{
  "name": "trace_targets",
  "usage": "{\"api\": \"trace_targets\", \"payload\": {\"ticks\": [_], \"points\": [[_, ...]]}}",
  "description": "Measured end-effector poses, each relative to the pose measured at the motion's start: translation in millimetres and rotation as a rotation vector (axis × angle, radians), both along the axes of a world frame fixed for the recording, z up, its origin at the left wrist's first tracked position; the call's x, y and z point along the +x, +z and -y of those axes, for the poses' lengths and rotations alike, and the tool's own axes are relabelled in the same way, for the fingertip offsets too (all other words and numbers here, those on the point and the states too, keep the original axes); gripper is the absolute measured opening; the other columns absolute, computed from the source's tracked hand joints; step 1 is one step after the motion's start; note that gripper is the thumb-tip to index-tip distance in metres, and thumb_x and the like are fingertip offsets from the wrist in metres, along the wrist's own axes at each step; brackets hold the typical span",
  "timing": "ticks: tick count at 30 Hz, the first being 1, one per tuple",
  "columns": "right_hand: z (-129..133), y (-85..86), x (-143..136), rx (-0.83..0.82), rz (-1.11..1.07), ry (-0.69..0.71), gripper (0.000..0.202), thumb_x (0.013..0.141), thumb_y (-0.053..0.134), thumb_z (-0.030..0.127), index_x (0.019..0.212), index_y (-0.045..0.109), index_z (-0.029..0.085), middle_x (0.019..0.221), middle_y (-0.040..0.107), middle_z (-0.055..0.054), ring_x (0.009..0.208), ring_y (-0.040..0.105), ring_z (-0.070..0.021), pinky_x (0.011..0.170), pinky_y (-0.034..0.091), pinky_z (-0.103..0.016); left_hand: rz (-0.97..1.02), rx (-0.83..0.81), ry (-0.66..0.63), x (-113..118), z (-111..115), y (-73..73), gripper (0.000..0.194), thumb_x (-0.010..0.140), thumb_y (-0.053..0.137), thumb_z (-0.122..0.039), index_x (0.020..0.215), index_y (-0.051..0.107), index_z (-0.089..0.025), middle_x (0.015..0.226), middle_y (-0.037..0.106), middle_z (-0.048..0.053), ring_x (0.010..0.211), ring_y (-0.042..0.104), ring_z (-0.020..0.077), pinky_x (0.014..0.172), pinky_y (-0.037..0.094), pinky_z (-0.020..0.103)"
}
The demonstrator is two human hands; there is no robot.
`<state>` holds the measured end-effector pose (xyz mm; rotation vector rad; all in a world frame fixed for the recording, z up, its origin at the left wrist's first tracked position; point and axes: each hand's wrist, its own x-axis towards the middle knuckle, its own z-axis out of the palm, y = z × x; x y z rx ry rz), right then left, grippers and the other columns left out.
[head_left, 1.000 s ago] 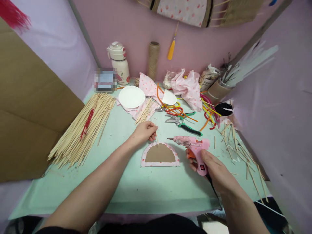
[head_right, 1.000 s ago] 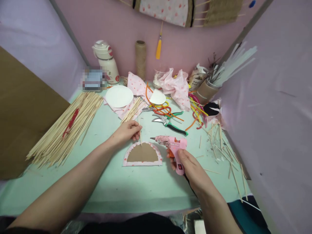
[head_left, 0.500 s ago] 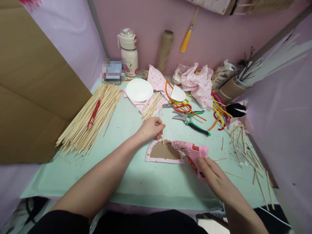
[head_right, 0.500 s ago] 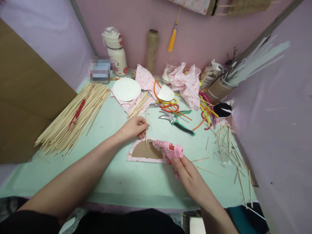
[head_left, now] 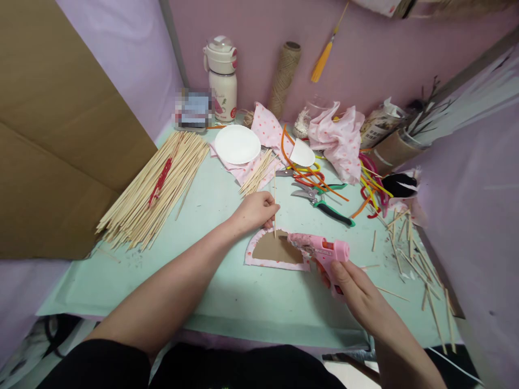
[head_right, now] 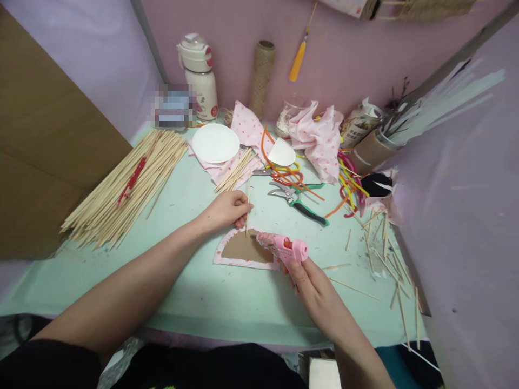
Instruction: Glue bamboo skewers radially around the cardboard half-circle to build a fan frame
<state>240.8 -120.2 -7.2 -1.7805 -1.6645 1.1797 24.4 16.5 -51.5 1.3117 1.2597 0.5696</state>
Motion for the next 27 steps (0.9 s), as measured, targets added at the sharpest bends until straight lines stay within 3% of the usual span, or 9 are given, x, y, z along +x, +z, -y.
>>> {"api": "trace_targets", "payload": {"ticks": [27], "points": [[-9.0, -1.9, -3.8, 0.053, 0.038, -0.002, 0.054, 0.090, 0.037, 0.069, 0.067, 0.050, 0.022, 0.060, 0.048, 0.000, 0.056, 0.046, -0.0162, 0.054, 0.043, -0.028, -0.020, -0.004, 0.015, 0.5, 2.5, 5.1, 0.016, 0.085, 0.057, -0.014, 0.071, 0.050, -0.018, 0.055, 0.063, -0.003, 0.044, 0.062, 0.0112, 0.043, 0.047, 0.018]]}}
